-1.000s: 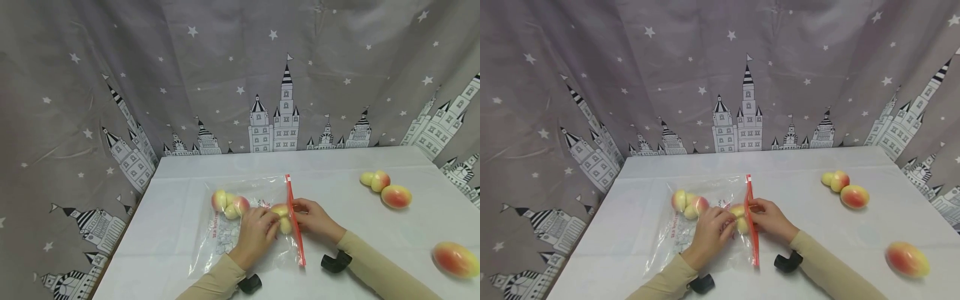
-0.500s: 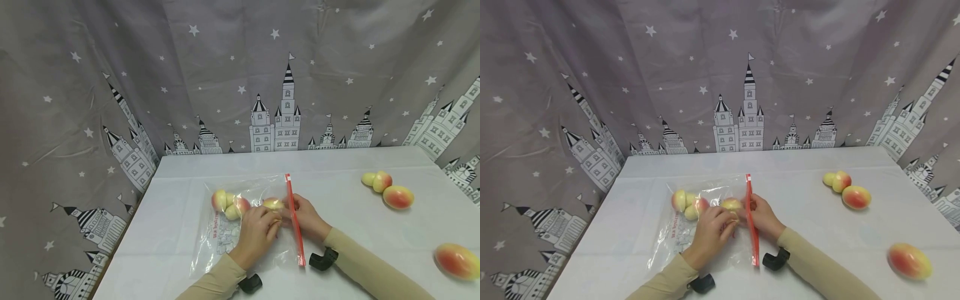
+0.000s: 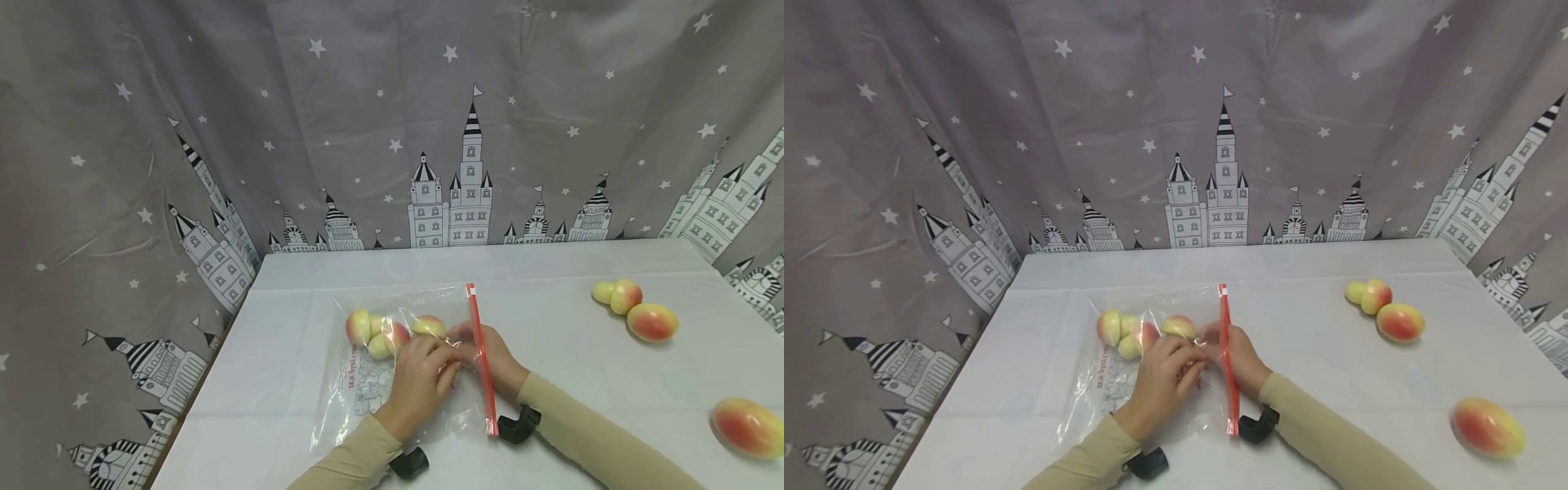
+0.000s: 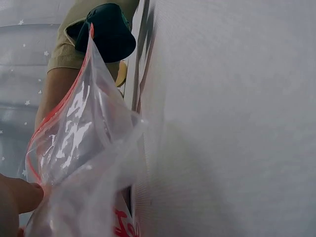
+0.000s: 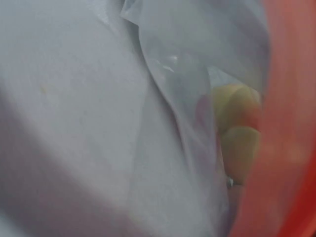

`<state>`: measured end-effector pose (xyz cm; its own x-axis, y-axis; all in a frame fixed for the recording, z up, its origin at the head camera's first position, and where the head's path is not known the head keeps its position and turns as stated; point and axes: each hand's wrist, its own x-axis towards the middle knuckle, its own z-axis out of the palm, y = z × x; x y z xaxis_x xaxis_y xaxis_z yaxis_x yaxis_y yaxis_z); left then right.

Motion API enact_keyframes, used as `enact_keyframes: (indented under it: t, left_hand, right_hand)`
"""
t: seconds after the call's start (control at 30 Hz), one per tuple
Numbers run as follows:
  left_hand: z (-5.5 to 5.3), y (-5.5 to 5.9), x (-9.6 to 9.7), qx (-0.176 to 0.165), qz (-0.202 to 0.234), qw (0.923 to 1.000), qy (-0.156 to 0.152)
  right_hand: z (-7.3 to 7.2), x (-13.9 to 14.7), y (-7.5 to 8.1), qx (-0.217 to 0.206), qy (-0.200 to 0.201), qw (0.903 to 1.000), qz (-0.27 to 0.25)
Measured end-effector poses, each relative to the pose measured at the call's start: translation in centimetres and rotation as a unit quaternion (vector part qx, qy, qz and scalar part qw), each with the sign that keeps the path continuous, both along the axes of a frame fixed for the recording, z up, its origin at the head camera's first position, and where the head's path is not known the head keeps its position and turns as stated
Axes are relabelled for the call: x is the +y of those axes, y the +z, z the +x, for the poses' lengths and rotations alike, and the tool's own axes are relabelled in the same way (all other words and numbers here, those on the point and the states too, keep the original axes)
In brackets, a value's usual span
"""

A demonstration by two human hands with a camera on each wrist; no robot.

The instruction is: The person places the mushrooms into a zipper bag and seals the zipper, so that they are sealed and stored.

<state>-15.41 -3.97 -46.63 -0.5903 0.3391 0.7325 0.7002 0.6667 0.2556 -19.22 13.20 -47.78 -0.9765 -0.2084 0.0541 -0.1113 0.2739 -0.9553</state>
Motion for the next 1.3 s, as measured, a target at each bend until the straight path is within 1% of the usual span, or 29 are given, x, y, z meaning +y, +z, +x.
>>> enact_keyframes:
  t: [0.13,0.2,0.33,0.43,0.53,0.73,0.8,0.9,0.97,1.13,1.3]
  left_hand:
    - [0.1,0.1,0.0,-0.002,-0.003,1.0,0.0]
    - [0.2,0.2,0.0,-0.004,-0.004,1.0,-0.001]
    - [0.2,0.3,0.0,-0.007,-0.002,1.0,-0.003]
    - [0.2,0.3,0.0,-0.003,0.0,1.0,-0.006]
    - [0.2,0.3,0.1,-0.001,0.003,1.0,-0.008]
    - [0.3,0.4,0.1,-0.013,0.002,0.9999,-0.007]
    - [0.3,0.4,0.1,-0.011,0.001,0.9999,-0.006]
    - [0.3,0.5,0.0,-0.006,-0.001,1.0,-0.005]
    - [0.3,0.5,0.1,-0.005,0.0,1.0,-0.006]
    - [0.2,0.3,0.1,-0.007,0.0,0.9999,-0.009]
    - [0.2,0.3,0.2,-0.003,0.002,1.0,-0.006]
  right_hand:
    - [0.0,0.3,0.0,0.005,0.047,0.9987,0.016]
    - [0.0,0.3,0.0,0.004,0.07,0.9975,0.012]
    - [-0.2,0.4,0.2,-0.015,0.118,0.9929,-0.004]
    - [-0.4,0.4,0.3,-0.027,0.146,0.989,0.003]
    - [-0.5,0.4,0.2,-0.032,0.159,0.9867,0.018]
    - [-0.8,0.4,0.2,-0.056,0.18,0.9817,0.024]
    - [-0.9,0.2,0.3,-0.066,0.187,0.9796,0.03]
    - [-1.2,-0.3,0.5,-0.073,0.195,0.9766,0.054]
    - [-1.4,-0.5,0.7,-0.061,0.202,0.9743,0.078]
    - [-2.0,-0.9,0.9,-0.002,0.227,0.9659,0.124]
    - [-2.6,-1.2,1.2,0.014,0.244,0.959,0.144]
